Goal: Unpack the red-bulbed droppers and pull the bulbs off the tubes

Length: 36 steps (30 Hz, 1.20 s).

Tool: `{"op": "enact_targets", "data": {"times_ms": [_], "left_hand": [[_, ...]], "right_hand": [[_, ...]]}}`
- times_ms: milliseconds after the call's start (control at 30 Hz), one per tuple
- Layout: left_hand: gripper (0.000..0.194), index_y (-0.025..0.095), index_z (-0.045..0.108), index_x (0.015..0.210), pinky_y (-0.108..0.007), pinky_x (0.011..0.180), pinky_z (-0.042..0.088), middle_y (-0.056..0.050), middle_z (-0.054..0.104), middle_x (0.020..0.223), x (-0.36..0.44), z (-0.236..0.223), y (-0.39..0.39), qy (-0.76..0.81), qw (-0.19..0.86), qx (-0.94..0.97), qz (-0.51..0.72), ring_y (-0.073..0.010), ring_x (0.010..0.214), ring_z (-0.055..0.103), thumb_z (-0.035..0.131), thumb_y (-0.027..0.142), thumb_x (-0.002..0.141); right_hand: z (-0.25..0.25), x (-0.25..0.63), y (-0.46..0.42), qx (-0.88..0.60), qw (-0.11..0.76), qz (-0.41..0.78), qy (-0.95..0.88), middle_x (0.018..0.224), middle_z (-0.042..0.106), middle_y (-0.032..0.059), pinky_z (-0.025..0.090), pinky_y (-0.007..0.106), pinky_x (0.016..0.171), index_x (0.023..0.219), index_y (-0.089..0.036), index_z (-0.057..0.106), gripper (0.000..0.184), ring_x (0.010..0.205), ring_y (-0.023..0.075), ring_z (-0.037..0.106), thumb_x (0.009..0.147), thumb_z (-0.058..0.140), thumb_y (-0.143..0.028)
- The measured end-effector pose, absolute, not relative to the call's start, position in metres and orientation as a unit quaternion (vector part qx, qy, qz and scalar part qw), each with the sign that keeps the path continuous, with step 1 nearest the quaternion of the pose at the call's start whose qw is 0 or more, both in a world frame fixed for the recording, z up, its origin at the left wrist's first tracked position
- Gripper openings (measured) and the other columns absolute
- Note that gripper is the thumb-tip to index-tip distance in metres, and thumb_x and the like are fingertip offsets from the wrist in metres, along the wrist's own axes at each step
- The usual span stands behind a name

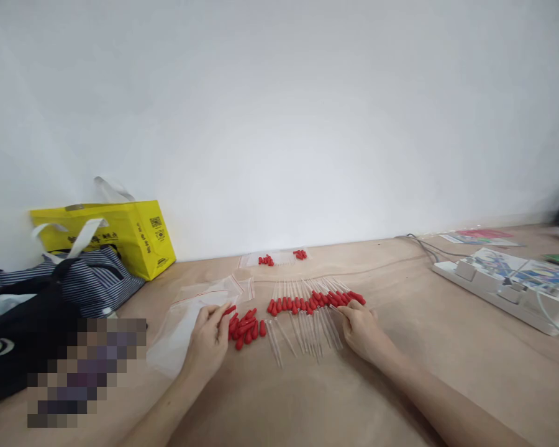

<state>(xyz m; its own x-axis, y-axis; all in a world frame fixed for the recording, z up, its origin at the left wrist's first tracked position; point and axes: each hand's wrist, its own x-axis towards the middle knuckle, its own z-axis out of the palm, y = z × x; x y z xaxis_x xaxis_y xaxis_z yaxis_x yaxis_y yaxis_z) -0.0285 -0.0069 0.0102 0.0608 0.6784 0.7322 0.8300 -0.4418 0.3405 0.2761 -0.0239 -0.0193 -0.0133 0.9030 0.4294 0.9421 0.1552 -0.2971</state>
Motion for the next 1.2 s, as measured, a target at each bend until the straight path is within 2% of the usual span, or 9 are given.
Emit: {"op": "enact_targets", "data": {"times_ms": [133, 200, 333, 467, 667, 900, 1067, 1200], "left_hand": [[0.033, 0.016, 0.055, 0.092, -0.027, 0.055, 0.049, -0.004, 0.059, 0.076, -0.05, 0.009, 0.003, -0.613, -0.032, -0.667, -0.424, -0.0156, 0.061, 0.057, 0.041, 0.038, 0.071], [0.029, 0.018, 0.052, 0.086, -0.027, 0.053, 0.047, -0.003, 0.061, 0.074, -0.053, 0.007, 0.004, -0.633, -0.051, -0.656, -0.409, -0.0153, 0.06, 0.056, 0.045, 0.039, 0.068], [0.019, 0.021, 0.049, 0.076, -0.026, 0.058, 0.045, 0.0, 0.063, 0.071, -0.052, 0.005, 0.006, -0.664, -0.037, -0.65, -0.368, -0.016, 0.063, 0.057, 0.049, 0.038, 0.066], [0.015, 0.021, 0.049, 0.074, -0.026, 0.061, 0.043, 0.0, 0.064, 0.075, -0.043, 0.008, 0.007, -0.663, -0.005, -0.665, -0.344, -0.0168, 0.069, 0.058, 0.047, 0.036, 0.07], [0.019, 0.023, 0.057, 0.075, -0.031, 0.07, 0.037, 0.001, 0.066, 0.077, -0.022, 0.01, 0.005, -0.657, 0.053, -0.705, -0.263, -0.0202, 0.078, 0.058, 0.046, 0.039, 0.076], [0.021, 0.024, 0.06, 0.077, -0.035, 0.073, 0.035, -0.001, 0.066, 0.086, -0.022, 0.011, 0.001, -0.633, 0.092, -0.701, -0.314, -0.0224, 0.087, 0.055, 0.043, 0.037, 0.078], [0.022, 0.025, 0.064, 0.073, -0.04, 0.079, 0.032, -0.004, 0.064, 0.09, 0.005, 0.029, 0.01, -0.636, 0.072, -0.74, -0.206, -0.0253, 0.093, 0.05, 0.046, 0.037, 0.074], [0.026, 0.022, 0.066, 0.062, -0.044, 0.078, 0.033, -0.01, 0.066, 0.082, 0.034, 0.036, 0.037, -0.664, 0.04, -0.732, -0.145, -0.0301, 0.092, 0.053, 0.047, 0.037, 0.07]], "right_hand": [[-0.025, 0.275, -0.023, -0.687, 0.228, -0.014, -0.69, 0.082, 0.058, 0.0075, 0.024, 0.027, 0.06, 0.078, -0.017, 0.061, 0.027, 0.075, 0.0175, 0.052, 0.073, 0.037, -0.005], [-0.027, 0.275, -0.021, -0.691, 0.23, -0.005, -0.685, 0.085, 0.058, 0.008, 0.024, 0.026, 0.062, 0.081, -0.016, 0.06, 0.027, 0.078, 0.0176, 0.052, 0.073, 0.037, -0.004], [-0.032, 0.273, -0.017, -0.681, 0.252, 0.02, -0.688, 0.083, 0.058, 0.0065, 0.023, 0.025, 0.062, 0.08, -0.014, 0.054, 0.023, 0.078, 0.0165, 0.052, 0.072, 0.037, -0.002], [-0.034, 0.271, -0.013, -0.665, 0.279, 0.023, -0.692, 0.08, 0.058, 0.0054, 0.023, 0.024, 0.061, 0.075, -0.015, 0.052, 0.02, 0.074, 0.0153, 0.051, 0.071, 0.037, -0.003], [-0.033, 0.27, -0.013, -0.647, 0.306, 0.034, -0.697, 0.08, 0.059, 0.0048, 0.023, 0.024, 0.062, 0.072, -0.016, 0.054, 0.019, 0.076, 0.015, 0.052, 0.07, 0.037, -0.005], [-0.028, 0.271, -0.017, -0.634, 0.336, 0.016, -0.696, 0.076, 0.061, 0.003, 0.024, 0.027, 0.065, 0.073, -0.017, 0.055, 0.021, 0.071, 0.015, 0.054, 0.072, 0.036, -0.011], [-0.019, 0.274, -0.021, -0.638, 0.358, -0.011, -0.682, 0.075, 0.063, 0.001, 0.025, 0.028, 0.068, 0.072, -0.019, 0.058, 0.022, 0.07, 0.0151, 0.055, 0.073, 0.036, -0.016], [-0.011, 0.276, -0.024, -0.642, 0.365, -0.006, -0.675, 0.068, 0.064, -0.0011, 0.025, 0.029, 0.069, 0.072, -0.02, 0.06, 0.023, 0.065, 0.0141, 0.056, 0.073, 0.037, -0.017]]}}
